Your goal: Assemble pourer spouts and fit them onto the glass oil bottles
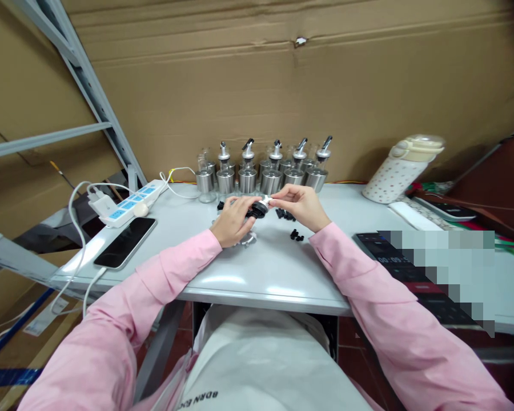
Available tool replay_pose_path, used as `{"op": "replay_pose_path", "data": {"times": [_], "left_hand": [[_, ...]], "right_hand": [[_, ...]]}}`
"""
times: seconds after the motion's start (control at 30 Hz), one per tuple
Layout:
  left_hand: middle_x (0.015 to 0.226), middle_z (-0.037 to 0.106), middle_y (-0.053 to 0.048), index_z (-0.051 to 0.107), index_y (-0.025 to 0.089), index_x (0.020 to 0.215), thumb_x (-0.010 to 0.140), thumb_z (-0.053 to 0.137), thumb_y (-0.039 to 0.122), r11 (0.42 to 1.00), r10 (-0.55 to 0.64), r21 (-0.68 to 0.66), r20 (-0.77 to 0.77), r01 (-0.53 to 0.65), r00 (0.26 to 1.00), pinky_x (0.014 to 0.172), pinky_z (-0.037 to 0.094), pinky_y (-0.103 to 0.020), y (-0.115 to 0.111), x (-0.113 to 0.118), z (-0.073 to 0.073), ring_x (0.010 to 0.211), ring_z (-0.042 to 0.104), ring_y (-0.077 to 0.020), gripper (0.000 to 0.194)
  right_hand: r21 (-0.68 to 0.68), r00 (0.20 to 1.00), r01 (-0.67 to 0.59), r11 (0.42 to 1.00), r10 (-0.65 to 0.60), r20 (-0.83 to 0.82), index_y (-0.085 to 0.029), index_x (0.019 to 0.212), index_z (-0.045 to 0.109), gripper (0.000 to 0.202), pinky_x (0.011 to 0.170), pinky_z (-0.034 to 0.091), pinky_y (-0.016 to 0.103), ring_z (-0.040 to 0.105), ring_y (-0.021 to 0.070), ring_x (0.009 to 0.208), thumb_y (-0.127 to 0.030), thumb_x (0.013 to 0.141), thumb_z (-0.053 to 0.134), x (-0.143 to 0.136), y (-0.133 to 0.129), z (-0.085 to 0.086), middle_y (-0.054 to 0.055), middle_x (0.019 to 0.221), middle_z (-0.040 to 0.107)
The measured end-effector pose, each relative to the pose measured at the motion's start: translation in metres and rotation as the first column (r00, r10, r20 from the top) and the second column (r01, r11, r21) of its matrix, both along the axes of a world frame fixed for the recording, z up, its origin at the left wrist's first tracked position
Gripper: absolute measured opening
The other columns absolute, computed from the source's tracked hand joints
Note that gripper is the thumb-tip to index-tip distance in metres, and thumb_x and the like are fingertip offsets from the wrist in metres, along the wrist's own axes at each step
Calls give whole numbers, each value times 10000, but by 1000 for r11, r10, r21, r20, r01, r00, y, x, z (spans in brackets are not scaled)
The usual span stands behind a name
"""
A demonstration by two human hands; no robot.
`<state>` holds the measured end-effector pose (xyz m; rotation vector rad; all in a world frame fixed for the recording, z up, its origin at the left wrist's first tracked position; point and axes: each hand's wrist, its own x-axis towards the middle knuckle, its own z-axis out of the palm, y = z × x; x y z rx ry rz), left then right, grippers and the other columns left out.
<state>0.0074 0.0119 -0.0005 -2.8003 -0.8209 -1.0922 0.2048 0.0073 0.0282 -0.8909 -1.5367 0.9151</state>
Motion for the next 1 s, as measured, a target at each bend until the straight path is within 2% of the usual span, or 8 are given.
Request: {"op": "replay_pose_path", "data": {"times": [0.43,0.73,1.0], "left_hand": [[1050,563,-94,377,158,1112,782,404,239,998,-44,47,-1,44,999,909,315,-385,4,1,-6,966,511,-212,340],[1075,559,-102,362,156,1140,825,392,216,993,-57,106,-37,61,998,893,344,-370,5,2,-8,974,521,-205,322],[1061,566,-103,367,140,1119,827,376,208,988,-20,153,-67,30,998,875,349,-365,3,2,-7,960,524,-200,300]], "right_hand": [[-17,999,-49,999,49,21,-171,625,604,298,652,532,328,657,171,624,-375,514,791,-2,0,-2,25,625,681],[-44,997,-74,996,74,6,-166,623,600,278,647,529,314,656,160,608,-342,525,791,0,0,-2,17,603,675],[-62,997,-81,995,82,9,-160,623,591,291,645,522,321,656,166,608,-344,518,790,0,0,-1,19,599,674]]}}
